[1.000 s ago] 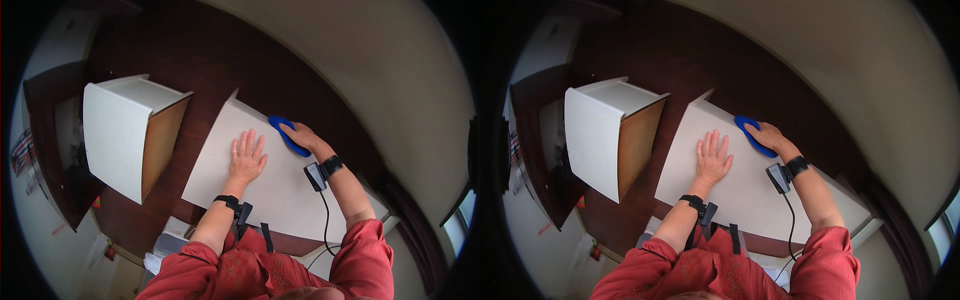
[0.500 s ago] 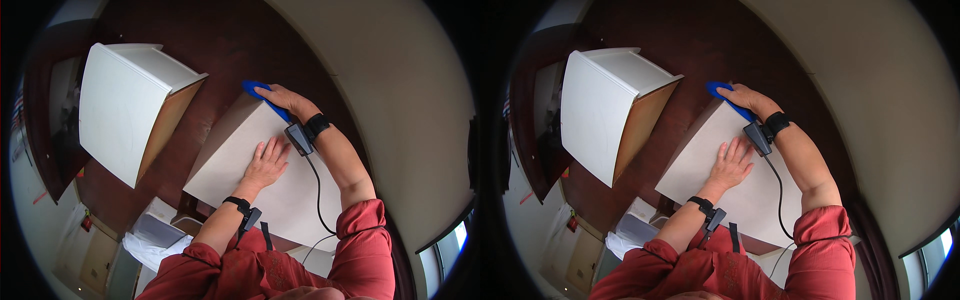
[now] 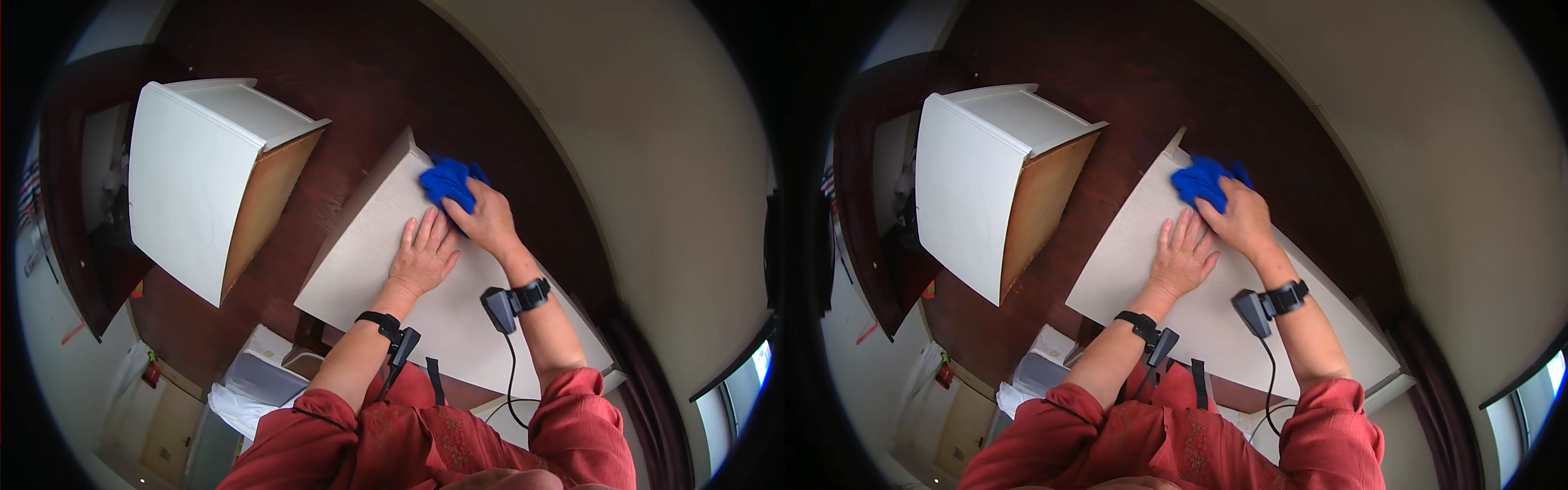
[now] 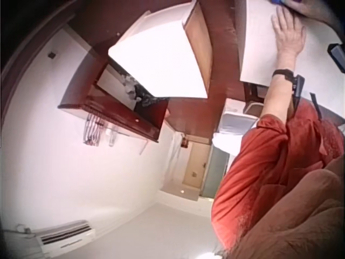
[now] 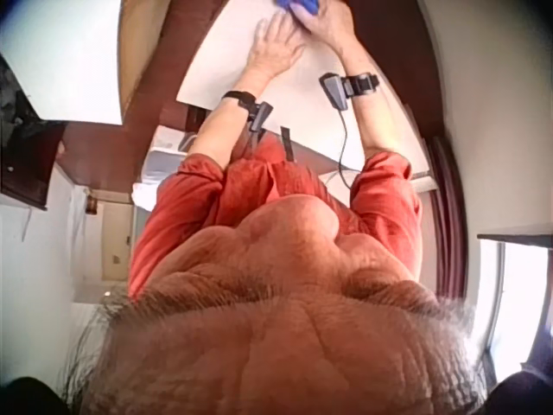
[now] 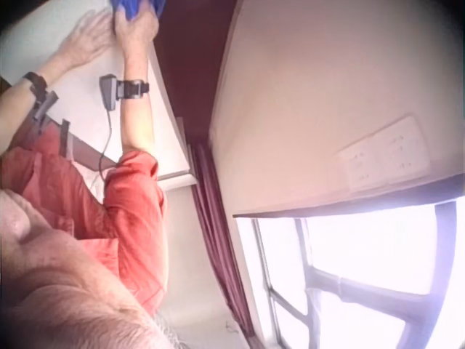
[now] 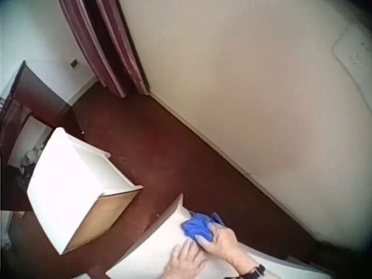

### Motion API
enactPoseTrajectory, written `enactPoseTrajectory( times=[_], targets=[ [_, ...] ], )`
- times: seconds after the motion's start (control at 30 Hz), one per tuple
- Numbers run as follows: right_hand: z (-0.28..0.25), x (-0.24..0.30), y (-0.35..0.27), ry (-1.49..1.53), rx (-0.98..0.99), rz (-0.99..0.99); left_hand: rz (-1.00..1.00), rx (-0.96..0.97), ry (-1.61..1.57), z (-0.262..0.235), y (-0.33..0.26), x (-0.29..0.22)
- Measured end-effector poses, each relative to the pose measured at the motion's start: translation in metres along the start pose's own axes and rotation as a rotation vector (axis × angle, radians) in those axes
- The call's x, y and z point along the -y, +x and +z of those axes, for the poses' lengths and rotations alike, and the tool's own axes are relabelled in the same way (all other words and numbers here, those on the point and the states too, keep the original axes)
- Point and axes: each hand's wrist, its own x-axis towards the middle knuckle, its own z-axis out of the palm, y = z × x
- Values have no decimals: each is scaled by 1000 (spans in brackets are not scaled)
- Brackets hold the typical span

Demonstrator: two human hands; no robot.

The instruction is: Wiping down various pieces of furniture in a room using a blue cloth.

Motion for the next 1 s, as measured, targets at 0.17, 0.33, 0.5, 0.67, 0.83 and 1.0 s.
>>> enactPoseTrajectory(
  times=[0.17, 0.33, 0.5, 0.67, 0.83, 1.0],
  targets=[
    [-12, -31, -32, 218, 149, 321, -5, -16, 35, -6, 1, 19],
    [32, 38, 17, -71, -146, -14, -83, -56, 49, -7, 4, 45],
    [39, 77, 47, -44, -53, 78, -189, -118, 78, -18, 6, 66],
    [31, 42, 31, -157, -58, 36, -261, -88, 126, -35, 8, 86],
    [-7, -62, -18, -318, -169, 76, -282, -79, 182, -46, 16, 113],
    [-45, -136, -48, -367, -311, 181, -273, -143, 191, -49, 38, 141]
  ],
)
